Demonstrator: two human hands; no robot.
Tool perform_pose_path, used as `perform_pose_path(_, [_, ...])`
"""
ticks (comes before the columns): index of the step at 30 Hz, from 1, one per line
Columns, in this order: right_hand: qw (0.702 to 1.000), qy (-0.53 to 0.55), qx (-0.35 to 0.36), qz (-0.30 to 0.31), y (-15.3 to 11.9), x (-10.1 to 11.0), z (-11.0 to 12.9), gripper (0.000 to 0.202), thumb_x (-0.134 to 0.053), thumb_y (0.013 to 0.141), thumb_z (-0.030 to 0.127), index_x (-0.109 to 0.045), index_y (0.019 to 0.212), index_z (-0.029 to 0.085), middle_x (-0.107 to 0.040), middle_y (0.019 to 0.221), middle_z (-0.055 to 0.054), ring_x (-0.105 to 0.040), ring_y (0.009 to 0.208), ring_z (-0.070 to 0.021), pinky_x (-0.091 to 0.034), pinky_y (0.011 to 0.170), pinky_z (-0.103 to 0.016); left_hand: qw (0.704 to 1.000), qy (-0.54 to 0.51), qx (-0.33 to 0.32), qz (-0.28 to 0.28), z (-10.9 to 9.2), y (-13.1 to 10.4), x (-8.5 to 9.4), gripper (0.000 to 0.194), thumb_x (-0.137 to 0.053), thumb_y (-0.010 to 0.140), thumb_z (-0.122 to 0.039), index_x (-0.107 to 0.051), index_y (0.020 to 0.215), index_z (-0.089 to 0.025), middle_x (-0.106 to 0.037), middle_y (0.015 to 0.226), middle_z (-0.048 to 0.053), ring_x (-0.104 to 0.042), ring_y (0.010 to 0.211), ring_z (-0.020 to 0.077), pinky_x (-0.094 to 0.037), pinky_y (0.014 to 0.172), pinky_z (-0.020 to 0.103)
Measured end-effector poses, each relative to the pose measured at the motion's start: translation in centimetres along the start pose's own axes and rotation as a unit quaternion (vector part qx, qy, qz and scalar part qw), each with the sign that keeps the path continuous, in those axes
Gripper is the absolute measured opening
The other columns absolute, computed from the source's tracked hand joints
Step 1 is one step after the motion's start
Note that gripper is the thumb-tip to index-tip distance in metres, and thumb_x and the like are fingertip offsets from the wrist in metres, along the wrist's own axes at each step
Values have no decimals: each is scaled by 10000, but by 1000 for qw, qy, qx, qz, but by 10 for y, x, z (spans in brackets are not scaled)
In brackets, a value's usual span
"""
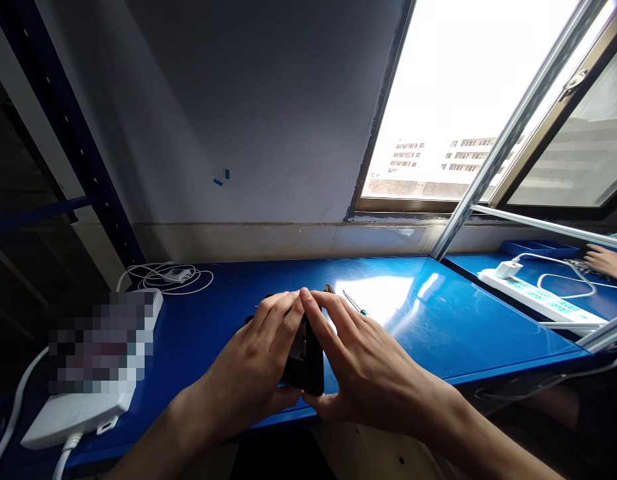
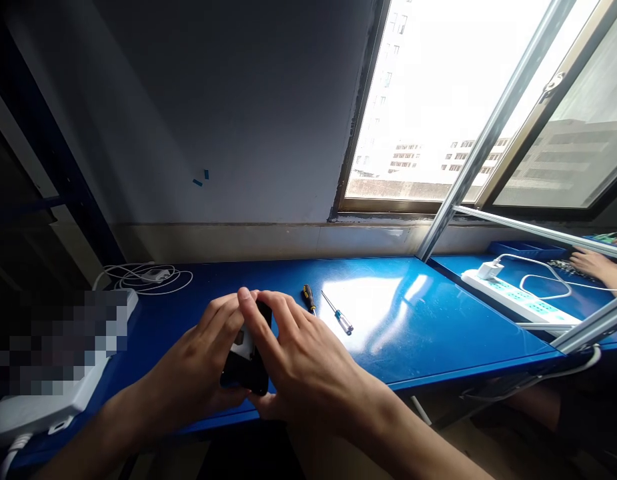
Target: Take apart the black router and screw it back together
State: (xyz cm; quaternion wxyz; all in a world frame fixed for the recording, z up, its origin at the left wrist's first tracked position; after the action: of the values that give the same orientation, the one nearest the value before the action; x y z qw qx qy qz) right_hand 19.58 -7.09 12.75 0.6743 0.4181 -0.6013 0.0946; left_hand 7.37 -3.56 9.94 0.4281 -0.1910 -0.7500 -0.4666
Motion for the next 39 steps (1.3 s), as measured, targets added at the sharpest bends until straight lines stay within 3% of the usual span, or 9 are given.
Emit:
perform_pose_path(4, [996, 82, -7, -12, -5, -5, -13, 1487, -902, 703, 532, 213, 1626, 193, -272, 1656, -292, -374, 1504, -439, -538, 1081, -549, 995, -83, 56, -30, 20, -8, 5, 1257, -887, 728, -274, -22, 1635, -365, -350, 1579, 151, -413, 1437, 415, -526, 1102, 576])
perform_pose_path(7, [985, 164, -43, 22, -7, -22, -25, 1515, -907, 662, 582, 213, 1626, 247, -184, 1708, -255, -257, 1568, -409, -466, 1160, -553, 979, -179, 88, -51, 32, -15, 9, 1272, -927, 709, -452, -40, 1622, -434, -285, 1602, 131, -421, 1442, 429, -517, 1102, 612])
perform_pose_path(10, [969, 232, -66, 50, -5, -44, -31, 1518, -925, 645, 567, 205, 1624, 303, -156, 1726, -216, -231, 1575, -405, -416, 1191, -580, 962, -257, 72, -64, 31, -19, 12, 1284, -953, 659, -521, -93, 1611, -459, -260, 1612, 111, -392, 1472, 437, -482, 1141, 609])
perform_pose_path(17, [944, 329, -35, -9, 2, -55, -28, 1534, -962, 630, 432, 209, 1617, 341, -299, 1678, -181, -351, 1539, -357, -440, 1178, -535, 935, -339, 70, -79, 31, -19, 18, 1214, -979, 614, -522, -226, 1563, -441, -283, 1605, 108, -419, 1462, 436, -491, 1143, 567])
perform_pose_path(21, [947, 317, -44, -24, -2, -52, -31, 1518, -945, 622, 371, 192, 1625, 306, -371, 1629, -180, -427, 1486, -352, -454, 1157, -533, 940, -323, 78, -72, 36, -24, 20, 1181, -970, 634, -508, -231, 1552, -416, -283, 1594, 122, -392, 1472, 440, -450, 1164, 602])
perform_pose_path(26, [967, 249, -39, -34, -9, -44, -35, 1460, -897, 637, 329, 162, 1638, 235, -385, 1611, -193, -376, 1495, -356, -406, 1189, -547, 968, -235, 71, -54, 42, -39, 19, 1244, -962, 650, -368, -150, 1592, -356, -250, 1607, 167, -293, 1509, 451, -354, 1209, 650])
perform_pose_path(29, [976, 213, -20, -41, -12, -38, -31, 1418, -873, 660, 354, 138, 1642, 204, -404, 1584, -203, -382, 1473, -366, -398, 1187, -567, 975, -208, 69, -30, 45, -45, 13, 1219, -935, 656, -319, -144, 1584, -324, -248, 1593, 180, -267, 1518, 444, -383, 1204, 615])
perform_pose_path(35, [983, 175, -7, -56, -11, -40, -29, 1333, -833, 704, 408, 86, 1647, 198, -425, 1534, -215, -420, 1409, -377, -429, 1146, -583, 985, -162, 55, -8, 57, -44, 3, 1134, -894, 689, -317, -149, 1544, -337, -284, 1563, 178, -322, 1480, 445, -415, 1167, 631])
perform_pose_path(39, [979, 199, -33, -13, -3, -54, -40, 1414, -877, 650, 431, 105, 1646, 220, -445, 1521, -197, -440, 1384, -374, -462, 1109, -557, 990, -128, 63, 9, 72, -42, -2, 1131, -890, 701, -387, -125, 1534, -364, -360, 1520, 157, -397, 1421, 433, -429, 1141, 652])
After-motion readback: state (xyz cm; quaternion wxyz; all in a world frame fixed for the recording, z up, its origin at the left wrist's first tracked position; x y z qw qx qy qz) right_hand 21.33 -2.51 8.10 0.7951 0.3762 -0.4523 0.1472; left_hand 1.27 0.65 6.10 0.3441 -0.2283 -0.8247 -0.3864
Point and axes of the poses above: each hand's wrist, its own y-axis towards the middle knuckle, its own x-axis out of the back of the hand, z = x × y, the point moved 7 cm from there along y, towards the middle knuckle
